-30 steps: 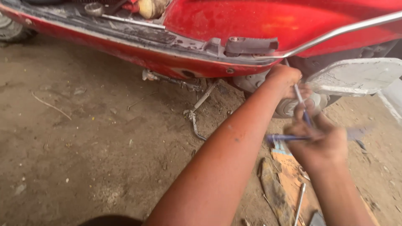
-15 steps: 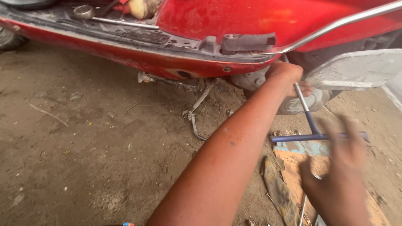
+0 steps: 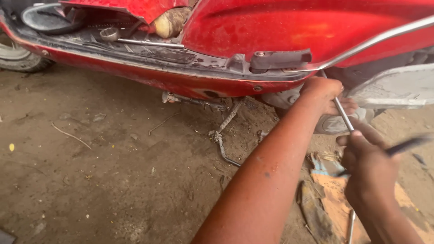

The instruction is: The person repairs a red scooter parked on a dirt roadside, using a T-handle wrench and socket to loosen and tighten bolts on the engine and lower body panel area. They reposition the tool repeatedly on different fasteners and at one point use a long socket extension on a bolt near the wheel.

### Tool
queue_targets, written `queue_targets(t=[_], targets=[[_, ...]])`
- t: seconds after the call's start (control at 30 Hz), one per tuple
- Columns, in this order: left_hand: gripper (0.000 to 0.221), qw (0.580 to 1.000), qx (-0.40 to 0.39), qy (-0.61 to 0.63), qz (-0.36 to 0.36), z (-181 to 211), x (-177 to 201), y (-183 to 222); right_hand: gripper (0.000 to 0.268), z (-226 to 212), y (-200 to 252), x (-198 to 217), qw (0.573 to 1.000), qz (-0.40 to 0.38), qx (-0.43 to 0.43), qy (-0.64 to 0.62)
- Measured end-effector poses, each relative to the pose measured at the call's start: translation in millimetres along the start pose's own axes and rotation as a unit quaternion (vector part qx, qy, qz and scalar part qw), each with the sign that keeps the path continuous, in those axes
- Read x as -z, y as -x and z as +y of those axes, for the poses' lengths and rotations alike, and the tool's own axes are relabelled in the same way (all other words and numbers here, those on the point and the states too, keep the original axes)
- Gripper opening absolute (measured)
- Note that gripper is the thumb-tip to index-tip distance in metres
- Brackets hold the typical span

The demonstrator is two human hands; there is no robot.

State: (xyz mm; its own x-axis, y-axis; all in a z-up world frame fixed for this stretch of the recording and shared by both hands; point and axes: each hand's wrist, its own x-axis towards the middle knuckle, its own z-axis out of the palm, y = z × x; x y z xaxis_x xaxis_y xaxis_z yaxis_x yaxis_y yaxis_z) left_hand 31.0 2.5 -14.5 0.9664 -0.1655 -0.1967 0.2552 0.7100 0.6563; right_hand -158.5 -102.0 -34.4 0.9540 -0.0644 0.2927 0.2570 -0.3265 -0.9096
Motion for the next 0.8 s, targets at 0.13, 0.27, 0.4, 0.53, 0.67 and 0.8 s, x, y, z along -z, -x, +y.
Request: queue_targets(t=[0.13,0.27,0.4,0.53,0.67,0.8], targets=[[0.035,0.999,0.005,-0.030,-0.023,-9,1,-13,0.030,-3,4,11,0.953,-0.009,-0.140,-0.269],[0.037,0.998,-0.002,-0.028,-0.055,-8,2,-13,0.031,-44,19,-3,0.922,0.010,-0.201,-0.331],[0.037,1.000,-0.029,0.005,-0.003,-3,-10,13,0.031,-18,15,37,0.940,0.048,-0.161,-0.296],[0.051,0.999,-0.002,0.025,0.042,6,-6,45,0.053,-27,35,27,0.973,-0.003,0.195,0.121],[0.041,0.999,-0.018,0.000,0.045,-6,-11,13,0.086,-49,61,23,0.797,-0.050,0.408,0.442],[0.035,0.998,-0.007,-0.033,0.050,-9,-11,1,0.074,-53,38,3,0.673,-0.055,0.402,0.618]])
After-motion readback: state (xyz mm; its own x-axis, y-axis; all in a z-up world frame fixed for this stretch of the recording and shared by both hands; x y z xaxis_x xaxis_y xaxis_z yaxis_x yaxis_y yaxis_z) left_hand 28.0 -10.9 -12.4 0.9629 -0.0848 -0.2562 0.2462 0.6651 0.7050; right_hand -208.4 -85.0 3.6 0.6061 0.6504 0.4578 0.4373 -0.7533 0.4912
